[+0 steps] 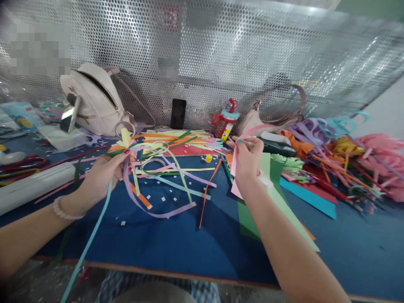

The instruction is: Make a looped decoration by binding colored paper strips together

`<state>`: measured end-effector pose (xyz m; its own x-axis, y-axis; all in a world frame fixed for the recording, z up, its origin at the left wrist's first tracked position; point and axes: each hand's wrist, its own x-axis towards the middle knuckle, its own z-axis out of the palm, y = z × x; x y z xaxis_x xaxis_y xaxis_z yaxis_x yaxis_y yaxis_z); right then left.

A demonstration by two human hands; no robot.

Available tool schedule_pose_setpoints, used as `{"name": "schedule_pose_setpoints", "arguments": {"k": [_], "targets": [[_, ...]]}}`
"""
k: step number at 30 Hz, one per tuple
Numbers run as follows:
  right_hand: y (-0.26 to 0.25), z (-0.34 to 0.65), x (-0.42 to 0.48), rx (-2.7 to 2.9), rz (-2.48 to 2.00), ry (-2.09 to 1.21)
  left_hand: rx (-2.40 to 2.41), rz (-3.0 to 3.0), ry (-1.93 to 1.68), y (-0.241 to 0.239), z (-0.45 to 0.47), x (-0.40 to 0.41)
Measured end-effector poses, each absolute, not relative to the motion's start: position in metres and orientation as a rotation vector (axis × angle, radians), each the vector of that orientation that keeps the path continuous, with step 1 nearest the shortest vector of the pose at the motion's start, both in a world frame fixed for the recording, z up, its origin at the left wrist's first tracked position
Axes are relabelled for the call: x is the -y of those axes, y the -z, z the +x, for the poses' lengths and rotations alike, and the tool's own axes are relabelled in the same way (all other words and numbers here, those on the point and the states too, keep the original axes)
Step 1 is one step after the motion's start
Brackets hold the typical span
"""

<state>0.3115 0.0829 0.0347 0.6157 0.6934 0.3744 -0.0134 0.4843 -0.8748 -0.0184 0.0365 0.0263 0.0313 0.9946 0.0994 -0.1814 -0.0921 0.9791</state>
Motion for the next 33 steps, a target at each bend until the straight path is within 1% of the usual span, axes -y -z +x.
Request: {"name": "schedule_pose_setpoints", "arguments": {"k": [5,7,9,11,14,16,21,24,28,33], "targets": [[-0.037,0.305,-0.082,0.825,-1.054,-0.650,-1.055,1.225,-1.288,-0.024,-0.018,-0.038],[-0.035,0.291,-0.077,0.911,-1.064,-0.720,-1.097,1.296,-1.199,-0.024,-0.017,-0.036],[-0.033,0.277,-0.069,1.141,-1.103,-0.750,-1.111,1.350,-1.073,-0.025,-0.015,-0.033],[-0.032,0.266,-0.061,1.498,-1.220,-0.601,-1.085,1.381,-0.981,-0.025,-0.013,-0.029],[-0.028,0.260,-0.052,2.081,-1.471,-0.021,-1.051,1.397,-0.934,-0.025,-0.012,-0.026],[-0.024,0.261,-0.051,2.302,-1.549,0.268,-1.050,1.396,-0.933,-0.024,-0.012,-0.026],[-0.021,0.267,-0.053,2.422,-1.574,0.432,-1.080,1.396,-0.940,-0.023,-0.013,-0.029],[-0.025,0.264,-0.048,2.420,-1.507,0.573,-1.111,1.375,-0.938,-0.021,-0.013,-0.031],[-0.031,0.253,-0.033,2.416,-1.162,0.805,-1.111,1.312,-0.953,-0.019,-0.013,-0.032],[-0.036,0.236,-0.014,2.341,-0.794,0.934,-1.056,1.270,-0.958,-0.019,-0.011,-0.031]]}}
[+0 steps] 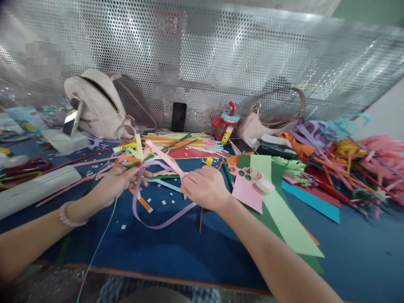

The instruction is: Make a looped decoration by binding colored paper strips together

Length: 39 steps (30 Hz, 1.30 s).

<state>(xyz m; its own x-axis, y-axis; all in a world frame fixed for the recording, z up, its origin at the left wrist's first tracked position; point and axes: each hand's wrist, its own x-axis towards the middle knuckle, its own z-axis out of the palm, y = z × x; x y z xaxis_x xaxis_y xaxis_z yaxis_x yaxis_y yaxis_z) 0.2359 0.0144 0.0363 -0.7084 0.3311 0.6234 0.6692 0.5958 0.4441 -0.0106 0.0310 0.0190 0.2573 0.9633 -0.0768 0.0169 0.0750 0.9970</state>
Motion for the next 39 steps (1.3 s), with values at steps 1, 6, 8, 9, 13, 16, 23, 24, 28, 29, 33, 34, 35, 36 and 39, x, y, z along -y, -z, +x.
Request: {"name": "schedule_pose_setpoints", "arguments": {"k": [1,6,8,9,13,16,23,24,28,29,33,34,35,36,39], "targets": [[-0.036,0.232,-0.011,2.358,-0.739,0.939,-1.027,1.271,-0.951,-0.019,-0.010,-0.030],[-0.028,0.216,-0.001,2.541,-0.646,0.852,-0.964,1.318,-0.927,-0.021,-0.009,-0.024],[-0.025,0.213,0.001,2.587,-0.649,0.805,-0.957,1.354,-0.924,-0.021,-0.009,-0.022],[-0.023,0.212,0.001,2.603,-0.659,0.787,-0.943,1.367,-0.921,-0.022,-0.009,-0.021],[-0.019,0.214,0.000,2.655,-0.694,0.770,-0.889,1.375,-0.943,-0.022,-0.010,-0.021],[-0.018,0.215,0.000,2.687,-0.688,0.770,-0.939,1.368,-1.010,-0.022,-0.012,-0.022],[-0.022,0.209,0.007,2.781,-0.629,0.753,-1.030,1.384,-1.089,-0.022,-0.014,-0.023],[-0.021,0.208,0.007,2.811,-0.611,0.723,-1.042,1.396,-1.095,-0.021,-0.014,-0.023],[-0.019,0.207,0.009,2.866,-0.589,0.490,-1.060,1.499,-1.104,-0.023,-0.013,-0.022],[-0.019,0.206,0.009,2.834,-0.615,0.387,-1.053,1.541,-1.102,-0.024,-0.013,-0.021],[-0.024,0.202,0.009,2.543,-0.712,-0.200,-1.026,1.686,-1.024,-0.030,-0.009,-0.015],[-0.025,0.201,0.009,2.441,-0.712,-0.377,-1.027,1.703,-0.990,-0.031,-0.008,-0.013],[-0.026,0.200,0.010,2.335,-0.705,-0.561,-1.027,1.713,-0.958,-0.032,-0.006,-0.011],[-0.026,0.199,0.010,2.229,-0.692,-0.746,-1.028,1.720,-0.928,-0.032,-0.005,-0.010],[-0.024,0.198,0.008,1.929,-0.687,-1.259,-1.041,1.728,-0.891,-0.033,-0.002,-0.006]]}}
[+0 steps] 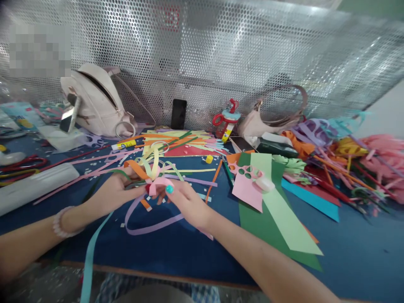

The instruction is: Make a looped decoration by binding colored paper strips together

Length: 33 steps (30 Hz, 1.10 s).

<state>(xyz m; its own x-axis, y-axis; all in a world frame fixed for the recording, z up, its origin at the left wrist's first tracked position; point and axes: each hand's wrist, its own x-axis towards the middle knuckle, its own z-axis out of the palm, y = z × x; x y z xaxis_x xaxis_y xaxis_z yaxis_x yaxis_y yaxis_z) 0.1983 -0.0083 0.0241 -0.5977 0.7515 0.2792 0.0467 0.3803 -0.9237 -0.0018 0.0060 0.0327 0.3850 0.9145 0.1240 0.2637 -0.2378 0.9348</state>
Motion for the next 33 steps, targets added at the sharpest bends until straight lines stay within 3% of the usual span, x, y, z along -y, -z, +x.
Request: {"name": "schedule_pose_setpoints", "arguments": {"k": [3,5,19,27,33], "targets": [[-0.022,0.199,0.003,1.694,-0.686,-1.650,-1.071,1.733,-0.886,-0.033,-0.001,-0.003],[-0.023,0.198,0.001,1.641,-0.736,-1.730,-1.081,1.735,-0.870,-0.033,0.000,0.000],[-0.022,0.189,0.012,2.054,-1.200,-0.879,-1.202,1.867,-0.805,-0.030,-0.001,-0.001],[-0.016,0.183,0.012,2.168,-1.210,-0.951,-1.289,2.049,-0.819,-0.025,0.000,0.001],[-0.012,0.181,0.012,2.036,-1.192,-1.064,-1.138,1.765,-0.896,-0.033,0.001,-0.002]]}}
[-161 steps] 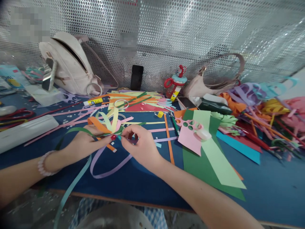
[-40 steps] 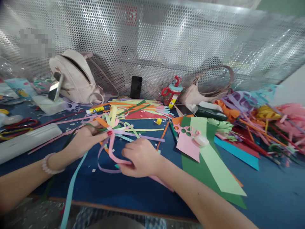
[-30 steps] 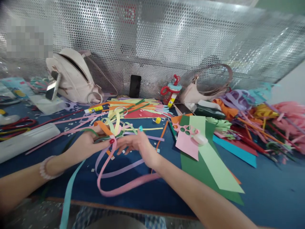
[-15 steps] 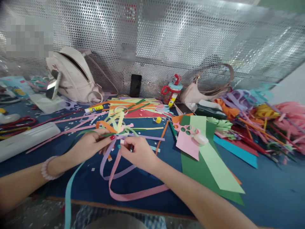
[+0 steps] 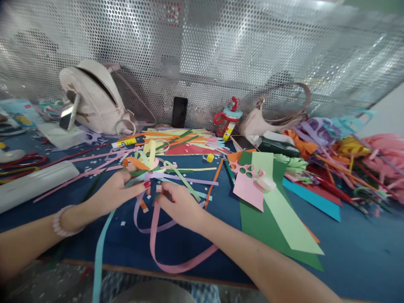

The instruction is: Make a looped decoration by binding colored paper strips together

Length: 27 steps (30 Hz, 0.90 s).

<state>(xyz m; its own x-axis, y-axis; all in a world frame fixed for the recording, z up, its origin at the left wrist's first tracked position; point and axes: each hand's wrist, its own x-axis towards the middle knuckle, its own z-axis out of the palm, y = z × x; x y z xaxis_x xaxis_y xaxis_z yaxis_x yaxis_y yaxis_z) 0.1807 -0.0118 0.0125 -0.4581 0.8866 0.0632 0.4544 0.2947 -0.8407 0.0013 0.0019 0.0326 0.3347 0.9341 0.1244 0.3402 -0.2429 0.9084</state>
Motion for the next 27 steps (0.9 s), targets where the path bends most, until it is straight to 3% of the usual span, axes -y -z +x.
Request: {"name": "schedule_pose_setpoints", "arguments": {"k": [12,19,27], "targets": [[-0.016,0.177,0.015,1.956,-1.204,-1.229,-1.262,1.919,-0.787,-0.024,0.003,-0.001],[-0.014,0.179,0.016,2.104,-1.167,-1.030,-1.327,2.126,-0.714,-0.026,0.001,-0.001],[-0.023,0.182,0.019,2.146,-1.020,-1.109,-1.228,2.019,-0.715,-0.032,0.000,-0.004]]}}
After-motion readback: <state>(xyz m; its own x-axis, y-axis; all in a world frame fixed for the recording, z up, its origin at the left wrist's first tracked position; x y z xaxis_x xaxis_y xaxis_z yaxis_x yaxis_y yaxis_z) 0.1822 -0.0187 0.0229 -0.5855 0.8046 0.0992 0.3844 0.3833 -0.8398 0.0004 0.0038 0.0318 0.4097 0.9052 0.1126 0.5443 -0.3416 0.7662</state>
